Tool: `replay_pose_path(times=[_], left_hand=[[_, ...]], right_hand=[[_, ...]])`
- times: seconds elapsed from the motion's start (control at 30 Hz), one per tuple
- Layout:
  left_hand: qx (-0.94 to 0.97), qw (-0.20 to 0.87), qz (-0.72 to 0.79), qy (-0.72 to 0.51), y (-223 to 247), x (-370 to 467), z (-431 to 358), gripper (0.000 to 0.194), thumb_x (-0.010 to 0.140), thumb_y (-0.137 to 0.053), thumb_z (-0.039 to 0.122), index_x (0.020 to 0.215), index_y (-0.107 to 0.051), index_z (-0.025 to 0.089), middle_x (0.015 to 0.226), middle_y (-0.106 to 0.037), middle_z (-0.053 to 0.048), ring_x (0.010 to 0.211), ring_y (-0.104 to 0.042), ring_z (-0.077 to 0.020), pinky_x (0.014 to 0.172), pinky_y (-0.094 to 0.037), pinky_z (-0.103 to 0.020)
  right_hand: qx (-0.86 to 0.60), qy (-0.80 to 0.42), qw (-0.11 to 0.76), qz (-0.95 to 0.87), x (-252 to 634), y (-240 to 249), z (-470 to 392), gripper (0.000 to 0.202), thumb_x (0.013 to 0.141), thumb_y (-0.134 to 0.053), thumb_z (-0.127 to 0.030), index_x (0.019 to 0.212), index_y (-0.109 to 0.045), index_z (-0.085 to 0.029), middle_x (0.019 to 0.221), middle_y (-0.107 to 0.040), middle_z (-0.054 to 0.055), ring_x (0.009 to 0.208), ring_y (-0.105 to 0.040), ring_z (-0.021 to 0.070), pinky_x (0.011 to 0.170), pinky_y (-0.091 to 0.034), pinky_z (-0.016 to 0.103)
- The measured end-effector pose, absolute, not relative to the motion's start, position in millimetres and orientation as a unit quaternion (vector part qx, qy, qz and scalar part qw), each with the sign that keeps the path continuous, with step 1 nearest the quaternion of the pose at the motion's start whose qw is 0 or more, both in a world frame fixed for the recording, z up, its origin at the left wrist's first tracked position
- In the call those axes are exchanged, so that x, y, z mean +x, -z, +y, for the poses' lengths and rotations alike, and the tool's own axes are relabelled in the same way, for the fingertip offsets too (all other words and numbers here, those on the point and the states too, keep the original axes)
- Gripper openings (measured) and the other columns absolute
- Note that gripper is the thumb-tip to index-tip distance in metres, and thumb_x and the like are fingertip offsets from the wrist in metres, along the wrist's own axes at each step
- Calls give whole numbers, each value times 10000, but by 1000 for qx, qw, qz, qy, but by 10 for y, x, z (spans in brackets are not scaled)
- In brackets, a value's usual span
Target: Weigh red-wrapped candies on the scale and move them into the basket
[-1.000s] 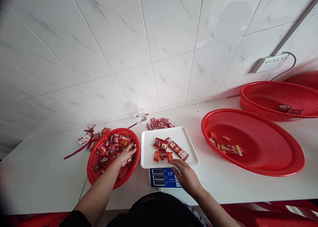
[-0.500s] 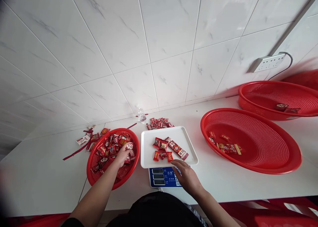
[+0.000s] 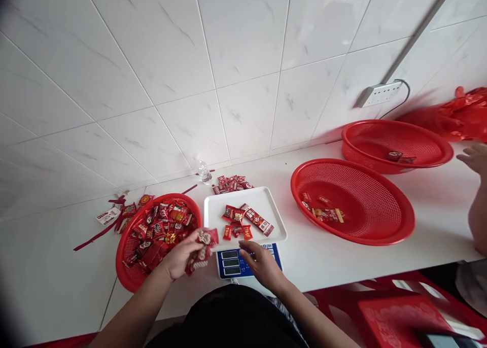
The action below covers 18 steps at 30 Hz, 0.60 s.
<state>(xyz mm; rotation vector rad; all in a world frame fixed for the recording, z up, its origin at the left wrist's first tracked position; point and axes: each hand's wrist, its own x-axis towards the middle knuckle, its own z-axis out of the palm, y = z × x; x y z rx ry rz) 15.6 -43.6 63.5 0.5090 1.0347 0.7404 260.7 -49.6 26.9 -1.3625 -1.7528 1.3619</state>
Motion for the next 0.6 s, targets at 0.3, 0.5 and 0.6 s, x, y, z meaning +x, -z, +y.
replay_pose_path(times=[0.3, 0.5, 0.6], left_hand=[[247, 825, 447, -244, -429, 652, -557, 539, 677, -546, 64, 1193, -493, 212, 903, -640, -40, 714, -614, -122, 654, -469, -232], [153, 810, 485, -293, -376, 519, -549, 520, 733, -525, 111, 1237, -410, 165, 1002, -644, -113, 789, -649, -182, 671, -518, -313], [125, 799, 502, -306, -389, 484, -539, 467, 743, -517, 113, 1200, -431, 163, 1002, -643, -104, 717, -648, -161, 593, -524, -291]], right_hand=[[-500, -591, 256, -579, 2543, -254, -535, 331, 772, -526, -494, 794, -603, -174, 726, -648, 10, 686, -592, 163, 620, -468, 276], [-581, -544, 300, -525, 2765, -188, -363, 368, 781, -483, -500, 911, -595, -174, 757, -659, 19, 679, -610, 173, 582, -464, 275], [-617, -495, 302, -532, 2856, -146, -273, 391, 798, -461, -459, 1056, -567, -186, 834, -673, 36, 712, -627, 185, 592, -473, 285]])
